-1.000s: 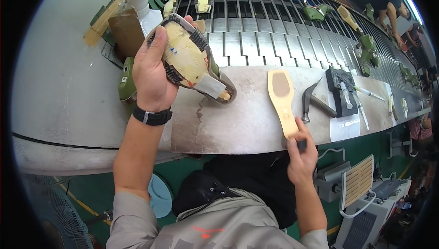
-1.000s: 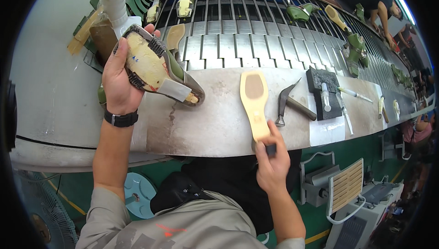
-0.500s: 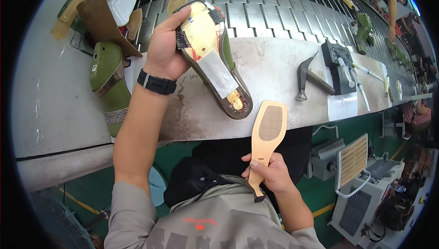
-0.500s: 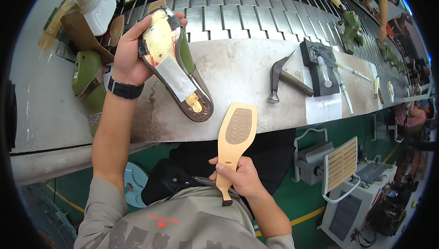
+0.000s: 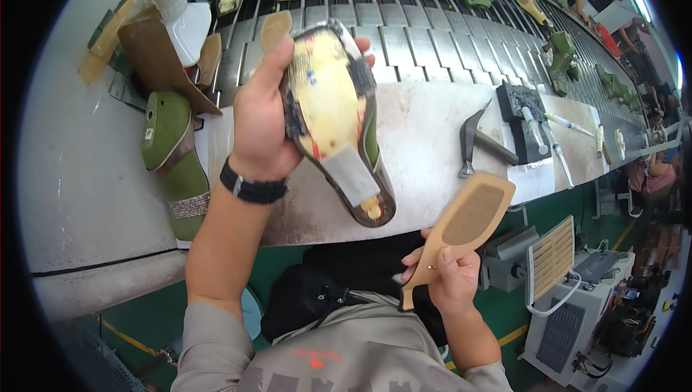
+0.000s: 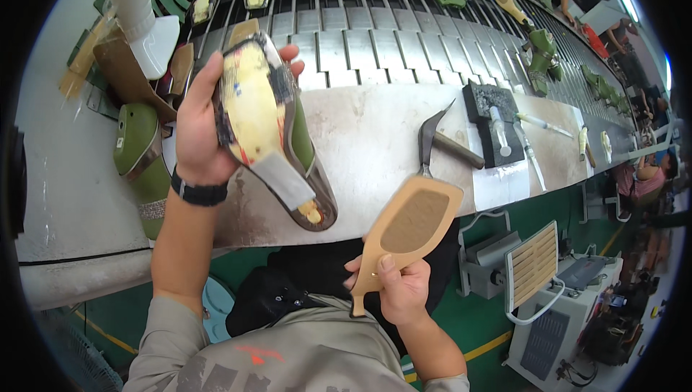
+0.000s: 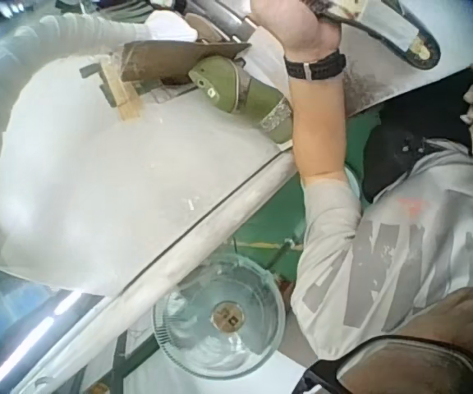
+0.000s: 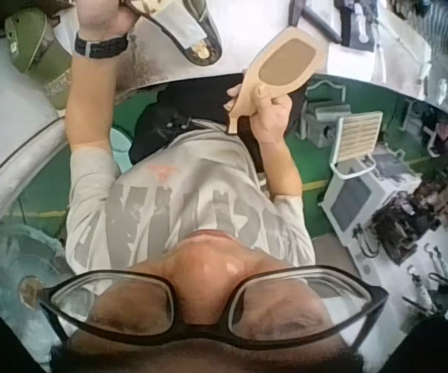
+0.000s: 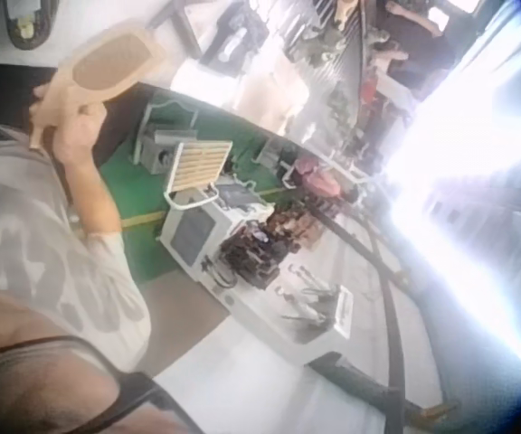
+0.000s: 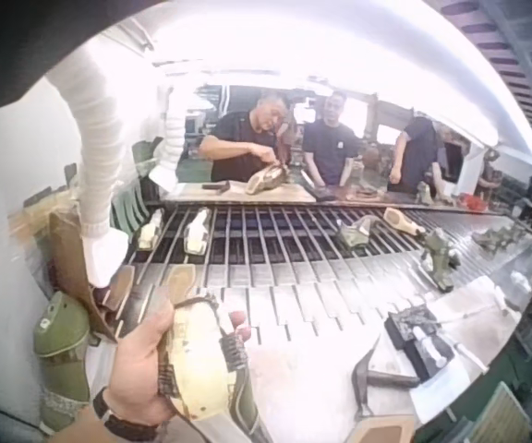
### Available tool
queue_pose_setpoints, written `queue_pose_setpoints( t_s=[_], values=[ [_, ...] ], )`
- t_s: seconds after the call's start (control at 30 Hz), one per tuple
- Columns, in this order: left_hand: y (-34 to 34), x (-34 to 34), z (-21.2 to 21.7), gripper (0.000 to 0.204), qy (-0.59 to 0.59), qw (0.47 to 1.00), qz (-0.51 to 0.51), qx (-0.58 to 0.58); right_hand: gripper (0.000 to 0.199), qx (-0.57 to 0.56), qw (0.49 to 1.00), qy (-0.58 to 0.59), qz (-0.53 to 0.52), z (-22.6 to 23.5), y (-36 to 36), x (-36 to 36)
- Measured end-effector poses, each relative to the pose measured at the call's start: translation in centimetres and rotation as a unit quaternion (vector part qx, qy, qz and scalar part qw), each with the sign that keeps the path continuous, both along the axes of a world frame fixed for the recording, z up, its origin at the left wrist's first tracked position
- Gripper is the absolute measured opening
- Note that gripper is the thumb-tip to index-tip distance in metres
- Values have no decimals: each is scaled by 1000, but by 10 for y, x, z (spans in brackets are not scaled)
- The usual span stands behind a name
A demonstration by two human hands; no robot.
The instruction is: The person attaches outsoles to high-heeled shoes on shoe lasts by hand, hammers the edges and heels with a hammer, and injects liquid into the shoe seams using a syringe.
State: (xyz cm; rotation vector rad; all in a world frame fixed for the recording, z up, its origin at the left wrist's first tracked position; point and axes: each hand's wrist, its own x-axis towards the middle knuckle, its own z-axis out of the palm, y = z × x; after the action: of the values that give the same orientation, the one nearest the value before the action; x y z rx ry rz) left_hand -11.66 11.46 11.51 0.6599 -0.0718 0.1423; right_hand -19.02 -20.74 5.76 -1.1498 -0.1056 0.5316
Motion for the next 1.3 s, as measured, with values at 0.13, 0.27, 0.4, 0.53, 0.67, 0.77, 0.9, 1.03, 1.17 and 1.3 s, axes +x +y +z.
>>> queue_pose_setpoints(
  t_s=[0.13, 0.27, 0.4, 0.53, 0.67, 0.77, 0.9, 1.03, 1.17, 1.3],
  values=[
    [-7, -21, 22, 65, -49, 999, -14, -11, 38, 25, 997, -58, 32, 26, 15, 15],
    [-22, -28, 35, 61, -14, 993, 38, 108, 31, 2, 995, -98, 28, 53, 32, 24],
    [-27, -37, 38, 56, -47, 992, 36, 111, 29, 47, 991, -122, 38, 72, 47, 30],
    [-40, -48, 40, 57, -66, 982, 51, 167, 37, 21, 989, -92, 112, 93, 66, 18],
    [-45, -60, 50, 60, -63, 968, 41, 240, 38, 17, 976, -153, 155, 96, 75, 19],
    [-41, -66, 47, 81, -80, 979, -9, 187, 37, -43, 963, -168, 204, 92, 74, 28],
    [-47, -77, 61, 102, -30, 969, 0, 247, 29, -16, 976, -129, 177, 96, 76, 21],
    [-45, -83, 59, 88, -45, 955, -22, 291, 21, 5, 974, -191, 123, 96, 80, 15],
    [-48, -86, 55, 86, -56, 953, -25, 298, 21, -9, 965, -230, 124, 91, 77, 17],
    [-49, -86, 57, 85, -53, 955, -26, 292, 21, 14, 966, -220, 134, 88, 75, 18]
  ],
)
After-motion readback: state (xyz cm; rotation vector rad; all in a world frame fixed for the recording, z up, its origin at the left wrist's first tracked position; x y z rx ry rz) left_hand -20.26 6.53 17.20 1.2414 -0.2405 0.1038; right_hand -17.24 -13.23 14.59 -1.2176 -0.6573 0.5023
